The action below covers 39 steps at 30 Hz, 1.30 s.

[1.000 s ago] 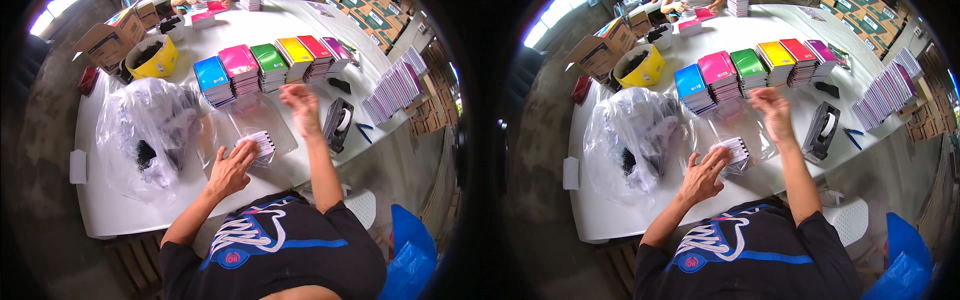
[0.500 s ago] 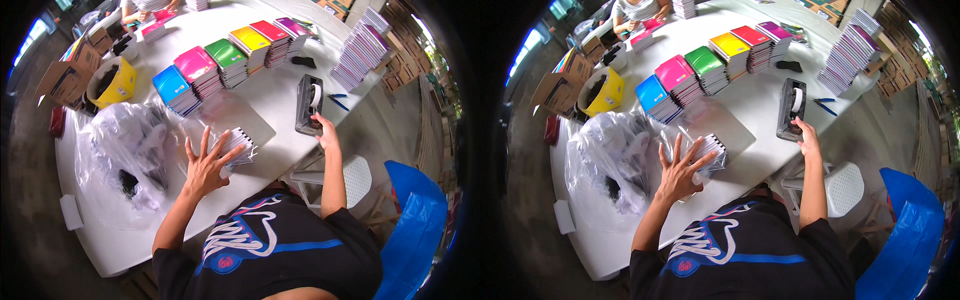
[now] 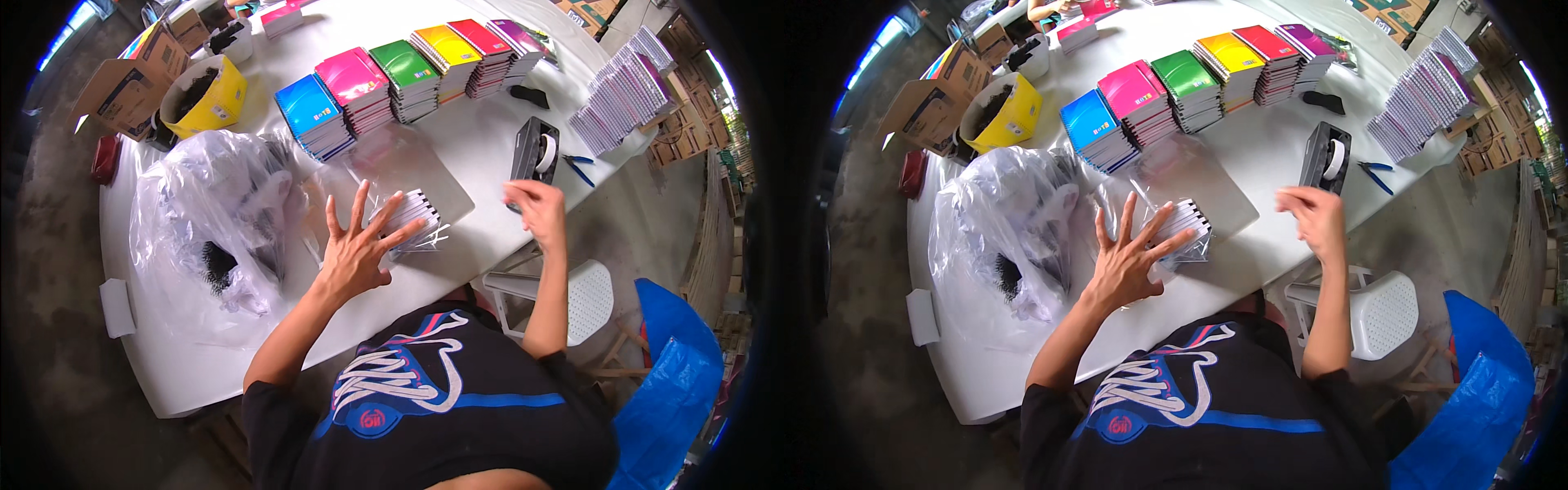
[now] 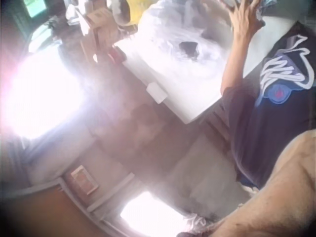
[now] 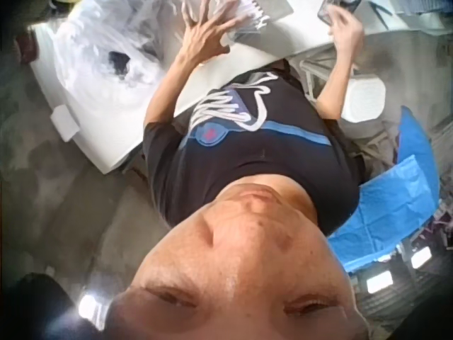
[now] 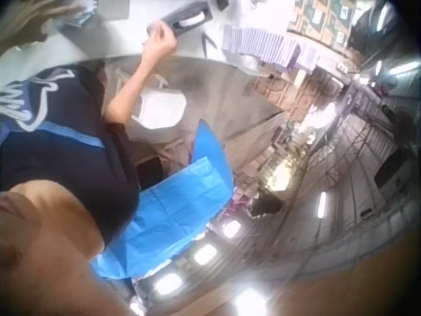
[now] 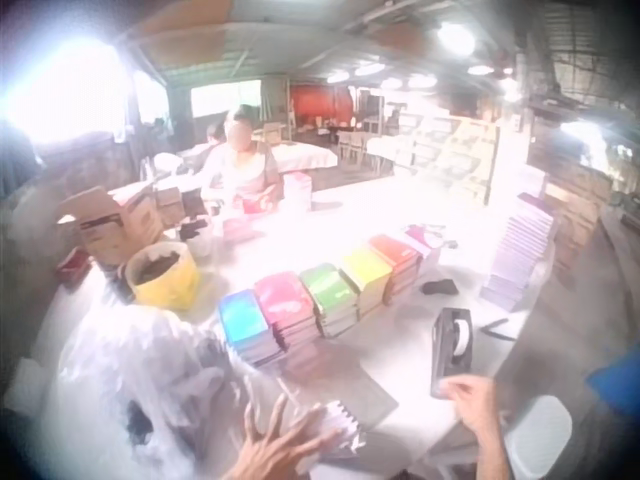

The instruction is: The person assembles stacks of small colorful notebooks, places them into plastic sleeves, and secures the sleeves with tape.

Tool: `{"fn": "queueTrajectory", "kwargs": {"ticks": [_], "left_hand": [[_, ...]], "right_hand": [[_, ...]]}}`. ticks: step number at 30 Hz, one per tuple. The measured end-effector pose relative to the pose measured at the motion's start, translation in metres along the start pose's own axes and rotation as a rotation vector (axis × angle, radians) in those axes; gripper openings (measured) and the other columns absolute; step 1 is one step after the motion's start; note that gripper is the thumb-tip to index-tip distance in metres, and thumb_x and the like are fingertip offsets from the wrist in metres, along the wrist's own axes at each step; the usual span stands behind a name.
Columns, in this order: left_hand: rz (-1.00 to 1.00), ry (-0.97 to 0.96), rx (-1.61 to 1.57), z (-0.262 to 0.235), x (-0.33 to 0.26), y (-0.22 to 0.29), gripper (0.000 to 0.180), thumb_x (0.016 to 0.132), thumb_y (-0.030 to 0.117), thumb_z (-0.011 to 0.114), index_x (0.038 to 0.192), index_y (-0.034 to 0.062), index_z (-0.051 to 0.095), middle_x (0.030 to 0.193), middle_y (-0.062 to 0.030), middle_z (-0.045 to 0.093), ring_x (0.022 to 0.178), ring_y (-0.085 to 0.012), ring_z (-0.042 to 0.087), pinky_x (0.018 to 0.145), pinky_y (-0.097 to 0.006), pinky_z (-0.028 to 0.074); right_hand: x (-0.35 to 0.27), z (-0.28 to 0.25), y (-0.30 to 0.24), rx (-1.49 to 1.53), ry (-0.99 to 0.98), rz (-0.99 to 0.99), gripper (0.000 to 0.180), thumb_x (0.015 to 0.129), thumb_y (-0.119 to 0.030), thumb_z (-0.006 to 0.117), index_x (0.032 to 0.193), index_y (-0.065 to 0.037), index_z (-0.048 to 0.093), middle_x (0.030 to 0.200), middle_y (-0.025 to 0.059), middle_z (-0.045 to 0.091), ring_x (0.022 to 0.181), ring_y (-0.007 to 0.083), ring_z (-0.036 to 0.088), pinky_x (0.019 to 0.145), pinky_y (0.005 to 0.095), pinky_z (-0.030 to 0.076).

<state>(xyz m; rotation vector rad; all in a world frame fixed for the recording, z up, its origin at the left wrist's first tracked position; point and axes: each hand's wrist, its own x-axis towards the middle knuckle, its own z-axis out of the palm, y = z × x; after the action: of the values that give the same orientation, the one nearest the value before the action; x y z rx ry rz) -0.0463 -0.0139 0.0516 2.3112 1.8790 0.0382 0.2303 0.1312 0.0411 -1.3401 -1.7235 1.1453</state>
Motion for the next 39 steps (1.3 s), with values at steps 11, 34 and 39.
{"fn": "queueTrajectory", "kwargs": {"ticks": [11, 34, 39], "left_hand": [[0.001, -0.033, 0.028, -0.01, 0.005, 0.004, 0.108, 0.047, 0.035, 0.084, 0.138, 0.0516, 0.028, 0.153, 0.0045, 0.021, 0.141, -0.0382, 0.0, 0.102, -0.071, -0.001], [-0.28, 0.862, -0.95, 0.045, 0.033, 0.017, 0.024, 0.063, 0.028, 0.083, 0.084, 0.0202, 0.076, 0.131, -0.0082, 0.048, 0.133, -0.0312, 0.032, 0.106, -0.046, 0.028], [-0.409, 0.803, -0.929, 0.042, 0.039, 0.001, 0.021, 0.057, 0.02, 0.085, 0.075, 0.017, 0.075, 0.124, -0.0121, 0.047, 0.116, -0.0277, 0.048, 0.092, -0.039, 0.045]], "right_hand": [[0.06, 0.106, -0.082, -0.959, -0.592, -0.427, 0.094, 0.067, -0.031, 0.078, 0.144, -0.015, 0.026, 0.082, 0.016, 0.067, 0.078, 0.0347, 0.063, 0.074, 0.0431, 0.048], [0.024, 0.099, 0.0, 0.625, -0.772, -0.209, 0.095, 0.067, -0.034, 0.083, 0.14, -0.014, 0.024, 0.142, 0.012, 0.032, 0.128, 0.0272, 0.035, 0.102, 0.0422, 0.032], [0.021, 0.112, -0.003, 0.375, -0.747, -0.227, 0.108, 0.062, -0.017, 0.086, 0.142, -0.018, 0.014, 0.125, 0.015, 0.045, 0.114, 0.0237, 0.048, 0.092, 0.0378, 0.045]]}}
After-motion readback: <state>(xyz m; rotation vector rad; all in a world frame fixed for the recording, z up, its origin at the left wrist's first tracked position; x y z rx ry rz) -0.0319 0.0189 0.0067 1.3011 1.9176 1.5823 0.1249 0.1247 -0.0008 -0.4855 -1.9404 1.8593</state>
